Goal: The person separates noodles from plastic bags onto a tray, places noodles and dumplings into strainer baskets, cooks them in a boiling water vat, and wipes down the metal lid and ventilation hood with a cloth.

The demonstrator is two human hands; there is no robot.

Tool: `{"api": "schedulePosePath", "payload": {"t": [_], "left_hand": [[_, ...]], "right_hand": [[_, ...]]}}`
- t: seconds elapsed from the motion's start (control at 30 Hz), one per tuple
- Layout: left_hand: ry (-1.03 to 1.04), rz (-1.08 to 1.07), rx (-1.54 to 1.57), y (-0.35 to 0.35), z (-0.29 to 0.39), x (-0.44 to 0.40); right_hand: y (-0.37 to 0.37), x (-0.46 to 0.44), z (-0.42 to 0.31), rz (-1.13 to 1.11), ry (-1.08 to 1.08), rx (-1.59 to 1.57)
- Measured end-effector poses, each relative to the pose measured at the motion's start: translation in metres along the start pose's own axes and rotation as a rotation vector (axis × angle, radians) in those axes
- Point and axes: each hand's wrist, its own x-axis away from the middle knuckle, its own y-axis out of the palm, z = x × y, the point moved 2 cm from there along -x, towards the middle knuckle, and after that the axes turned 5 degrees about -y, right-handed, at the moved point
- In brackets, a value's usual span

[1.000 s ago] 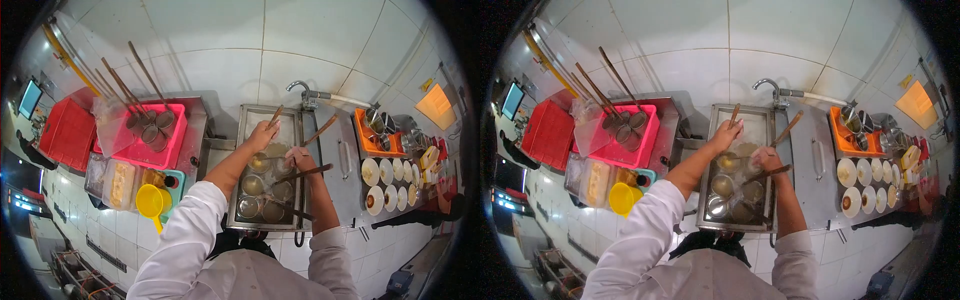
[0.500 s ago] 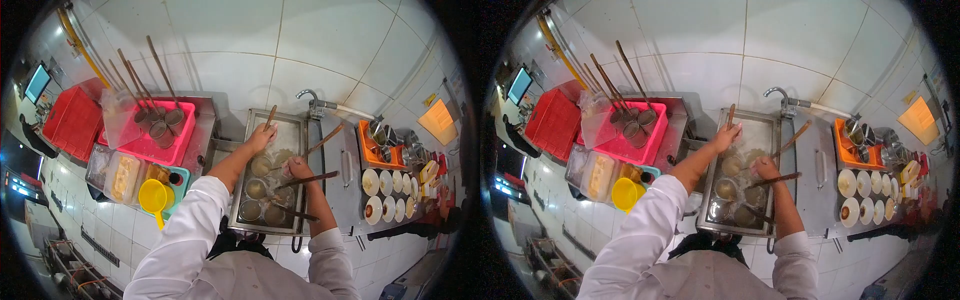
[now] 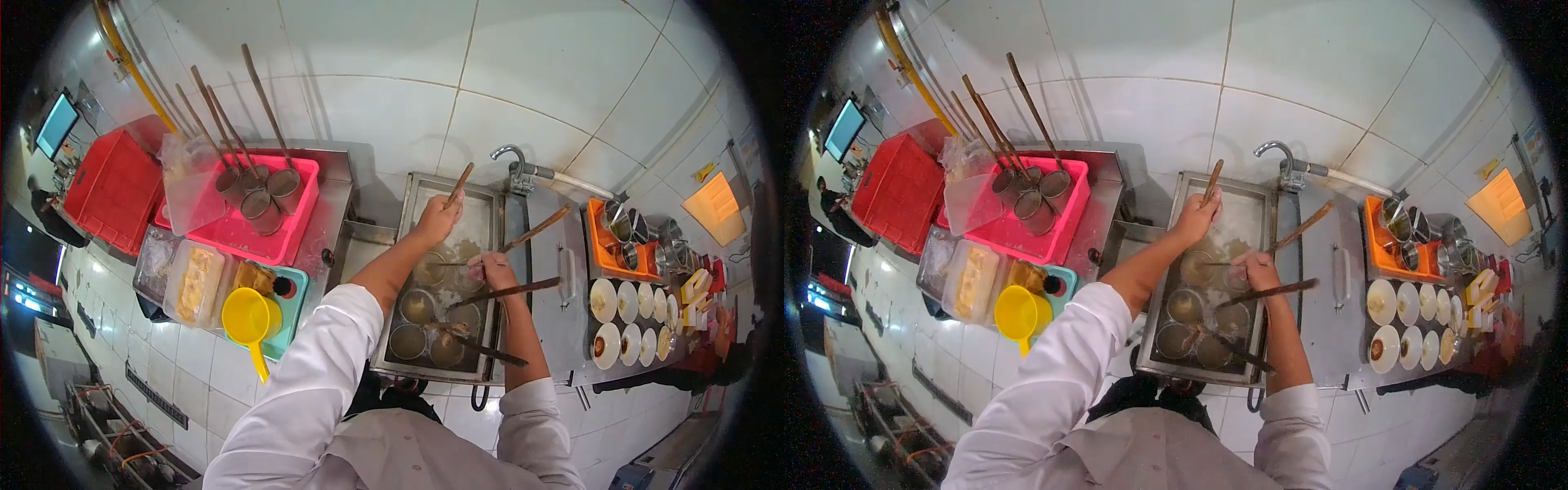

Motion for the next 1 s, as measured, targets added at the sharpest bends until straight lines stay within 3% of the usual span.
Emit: {"api": "schedulePosePath", "payload": {"t": [0.1,0.2,0.3,0.47,0.53,0.67,0.73,0.83,1.0], "left_hand": [[0.018,-0.033,-0.021,0.002,-0.007,-0.003],[0.013,-0.052,-0.022,0.000,-0.003,-0.001],[0.003,-0.168,-0.013,-0.001,0.010,0.007],[-0.040,-0.314,-0.145,0.005,0.010,0.016],[-0.025,-0.307,-0.150,0.005,0.011,0.015],[-0.030,-0.282,-0.107,0.002,0.002,0.017],[-0.019,-0.278,-0.106,0.000,0.004,0.022],[-0.011,-0.264,-0.111,0.000,0.007,0.027],[-0.003,-0.287,-0.104,-0.003,0.007,0.026]], "right_hand": [[0.009,0.003,0.003,-0.062,0.002,0.197],[-0.004,0.000,-0.002,0.009,0.027,0.036],[0.000,0.001,0.012,-0.076,0.002,0.215],[0.002,0.001,0.001,-0.036,-0.020,0.077],[0.010,0.002,-0.003,-0.166,0.020,0.089],[0.004,-0.005,0.014,-0.029,-0.075,-0.007],[0.009,-0.005,0.011,-0.201,-0.098,0.016],[0.009,-0.004,0.006,-0.112,-0.084,0.042],[0.007,0.002,-0.008,-0.175,0.005,0.103]]}}
